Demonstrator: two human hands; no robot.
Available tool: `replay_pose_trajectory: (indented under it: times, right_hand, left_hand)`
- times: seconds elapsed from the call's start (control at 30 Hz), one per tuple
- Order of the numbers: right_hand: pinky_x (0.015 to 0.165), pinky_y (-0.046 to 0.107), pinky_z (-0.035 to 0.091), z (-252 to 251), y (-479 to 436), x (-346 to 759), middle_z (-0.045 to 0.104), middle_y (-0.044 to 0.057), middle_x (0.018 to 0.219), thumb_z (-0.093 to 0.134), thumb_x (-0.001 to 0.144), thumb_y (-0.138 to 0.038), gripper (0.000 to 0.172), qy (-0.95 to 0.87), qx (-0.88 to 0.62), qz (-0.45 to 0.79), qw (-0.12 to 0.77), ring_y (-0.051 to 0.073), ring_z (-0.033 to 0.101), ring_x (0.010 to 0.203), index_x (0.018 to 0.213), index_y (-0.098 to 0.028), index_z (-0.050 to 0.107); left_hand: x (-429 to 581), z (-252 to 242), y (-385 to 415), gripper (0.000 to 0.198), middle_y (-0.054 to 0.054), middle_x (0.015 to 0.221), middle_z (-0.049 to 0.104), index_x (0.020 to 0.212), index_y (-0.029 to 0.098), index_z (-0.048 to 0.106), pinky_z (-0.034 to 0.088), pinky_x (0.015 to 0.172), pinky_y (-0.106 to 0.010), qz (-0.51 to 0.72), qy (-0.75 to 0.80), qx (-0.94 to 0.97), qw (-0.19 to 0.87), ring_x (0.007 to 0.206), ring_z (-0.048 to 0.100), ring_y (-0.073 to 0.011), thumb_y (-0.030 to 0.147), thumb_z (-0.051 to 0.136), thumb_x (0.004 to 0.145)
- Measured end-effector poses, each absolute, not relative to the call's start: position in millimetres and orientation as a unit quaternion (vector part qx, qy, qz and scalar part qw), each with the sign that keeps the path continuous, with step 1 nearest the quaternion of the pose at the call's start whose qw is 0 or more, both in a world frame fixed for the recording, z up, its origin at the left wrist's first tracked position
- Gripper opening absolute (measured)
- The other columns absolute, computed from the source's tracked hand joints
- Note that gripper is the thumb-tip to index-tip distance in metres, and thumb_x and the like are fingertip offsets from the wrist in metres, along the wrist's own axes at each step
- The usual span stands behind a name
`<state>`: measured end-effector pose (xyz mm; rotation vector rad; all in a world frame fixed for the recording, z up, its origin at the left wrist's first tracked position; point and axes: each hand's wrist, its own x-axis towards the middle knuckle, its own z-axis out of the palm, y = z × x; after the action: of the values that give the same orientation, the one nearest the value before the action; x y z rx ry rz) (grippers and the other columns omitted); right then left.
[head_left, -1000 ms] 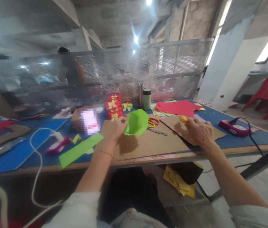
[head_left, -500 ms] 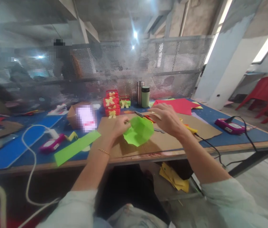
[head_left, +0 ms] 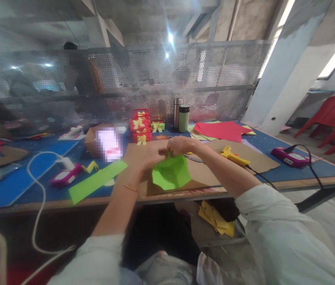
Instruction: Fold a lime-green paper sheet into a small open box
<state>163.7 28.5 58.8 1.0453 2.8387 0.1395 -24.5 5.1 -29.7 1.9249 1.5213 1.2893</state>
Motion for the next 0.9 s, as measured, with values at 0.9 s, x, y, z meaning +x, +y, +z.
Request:
replay_pose_trajectory:
  times: [0.9]
  right_hand:
    - [0.06, 0.027, 0.036, 50.0, 35.8, 179.1, 0.073, 0.004, 0.073, 0.065, 0.072, -0.02, 0.02, 0.938, 0.344, -0.043, 0.034, 0.017, 0.058, 0.068, 0.085, -0.017, 0.08]
  left_hand:
    - [-23.0, -10.6, -5.5, 0.023, 0.001, 0.051, 0.049, 0.052, 0.019, 0.063, 0.026, 0.052, -0.03, 0.326, 0.51, 0.739, 0.296, 0.052, 0.041, -0.0126, 0.03, 0.073, 0.07]
